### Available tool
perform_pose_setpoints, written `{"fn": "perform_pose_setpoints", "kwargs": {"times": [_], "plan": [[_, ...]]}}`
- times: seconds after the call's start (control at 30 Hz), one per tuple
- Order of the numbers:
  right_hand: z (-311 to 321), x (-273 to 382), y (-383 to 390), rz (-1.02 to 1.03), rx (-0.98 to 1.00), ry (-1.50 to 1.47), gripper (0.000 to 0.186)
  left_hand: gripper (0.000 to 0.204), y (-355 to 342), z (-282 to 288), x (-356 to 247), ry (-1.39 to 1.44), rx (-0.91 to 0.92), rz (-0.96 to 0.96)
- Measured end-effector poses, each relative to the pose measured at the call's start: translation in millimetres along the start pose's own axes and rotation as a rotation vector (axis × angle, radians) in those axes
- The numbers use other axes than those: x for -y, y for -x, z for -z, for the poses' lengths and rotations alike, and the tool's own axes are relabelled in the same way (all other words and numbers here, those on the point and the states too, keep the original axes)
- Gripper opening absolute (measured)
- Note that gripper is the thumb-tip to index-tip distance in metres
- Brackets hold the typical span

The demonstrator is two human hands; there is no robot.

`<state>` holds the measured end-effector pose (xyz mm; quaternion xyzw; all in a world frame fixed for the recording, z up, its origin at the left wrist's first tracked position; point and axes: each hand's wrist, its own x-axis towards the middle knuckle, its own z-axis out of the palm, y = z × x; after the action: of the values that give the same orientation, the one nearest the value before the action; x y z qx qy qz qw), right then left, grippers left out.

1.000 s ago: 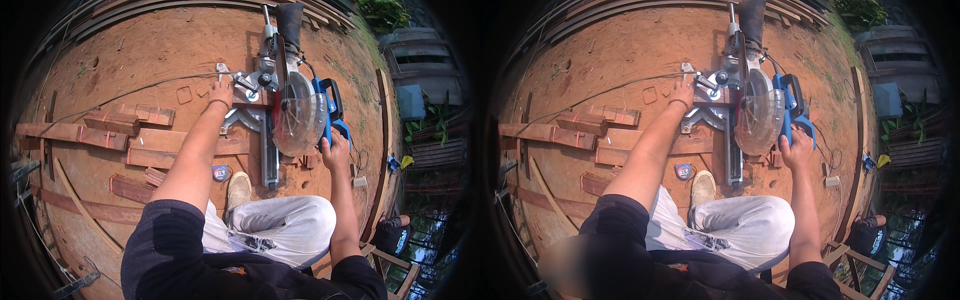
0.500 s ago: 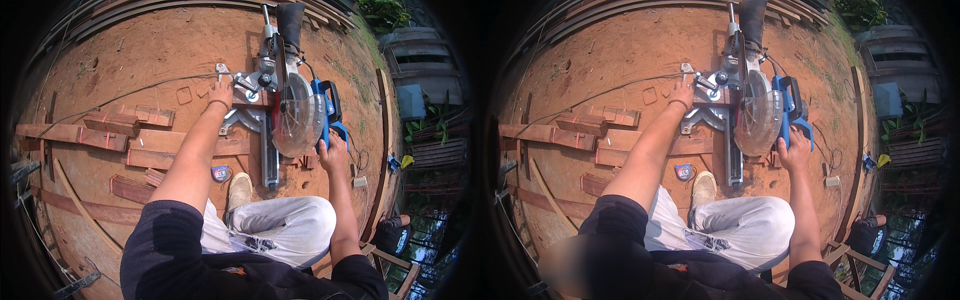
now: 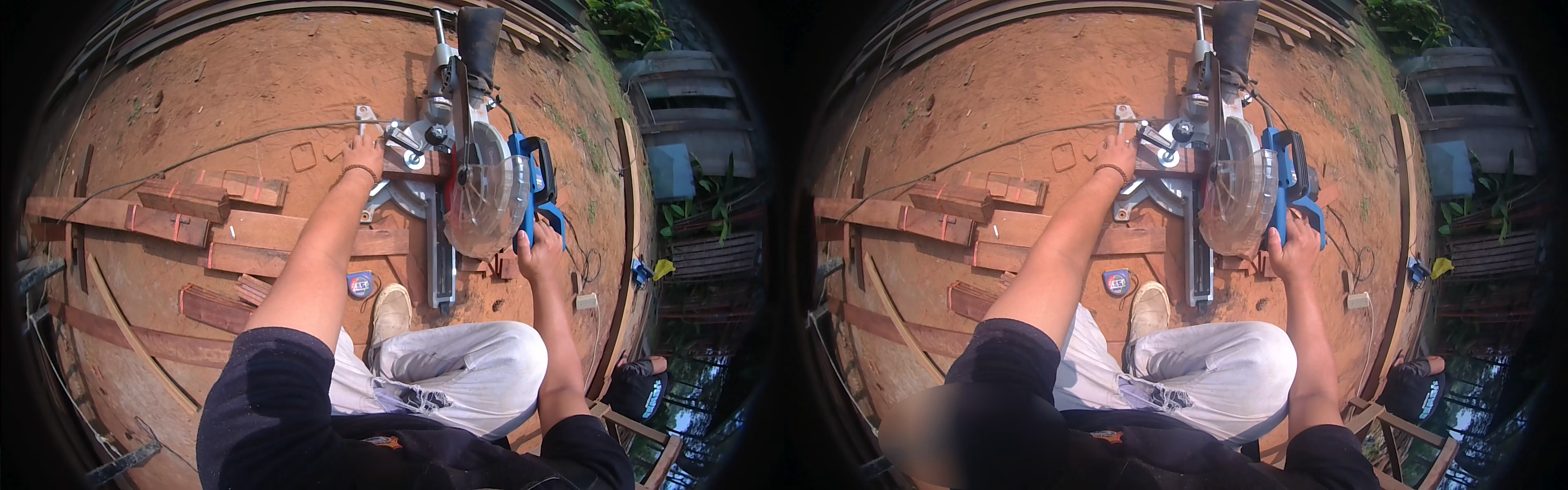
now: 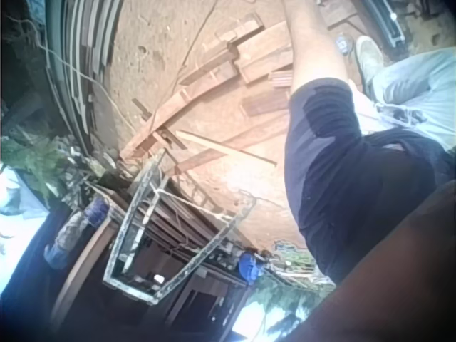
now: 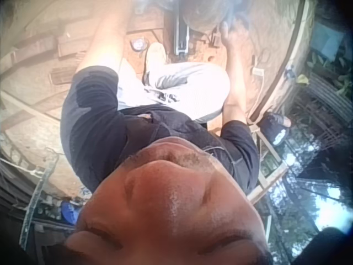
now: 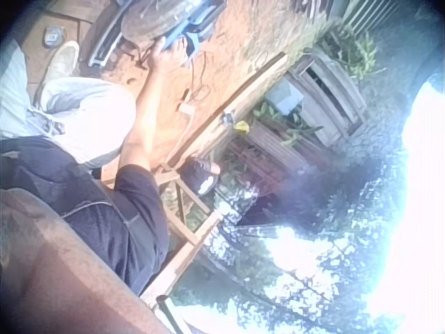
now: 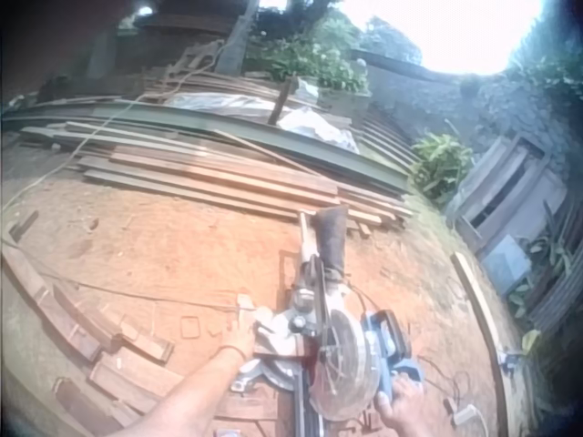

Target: The person uses a miter saw to cut several small wooden planks. They position each plank on the saw, lower the blade to cut, and then remove the cut pieces, stacking them nearby.

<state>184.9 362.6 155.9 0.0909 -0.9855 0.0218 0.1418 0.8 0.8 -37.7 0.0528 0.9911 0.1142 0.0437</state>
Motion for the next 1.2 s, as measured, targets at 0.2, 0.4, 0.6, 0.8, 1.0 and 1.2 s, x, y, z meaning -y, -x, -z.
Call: {"fn": "perform_pose_setpoints", "kwargs": {"times": [0.2,0.4,0.6,0.8,1.0,1.2], "plan": [[-8,-3,2,0.006,0.018,0.022,0.054,0.045,3,6,0,-0.03,0.046,-0.019],[-15,-3,1,0.017,-0.038,0.01,0.051,0.044,2,4,1,-0.018,0.014,-0.019],[-21,-2,1,0.02,-0.035,0.014,0.045,0.037,2,3,0,-0.074,0.028,-0.025],[-27,0,-5,0.021,-0.074,-0.014,0.041,0.038,1,-2,0,-0.081,0.027,-0.028],[-31,4,-31,0.009,-0.117,-0.043,0.039,0.039,0,1,0,-0.067,0.008,-0.014],[-4,2,-52,-0.064,-0.033,-0.021,0.04,0.052,2,5,-3,-0.042,0.075,-0.012]]}}
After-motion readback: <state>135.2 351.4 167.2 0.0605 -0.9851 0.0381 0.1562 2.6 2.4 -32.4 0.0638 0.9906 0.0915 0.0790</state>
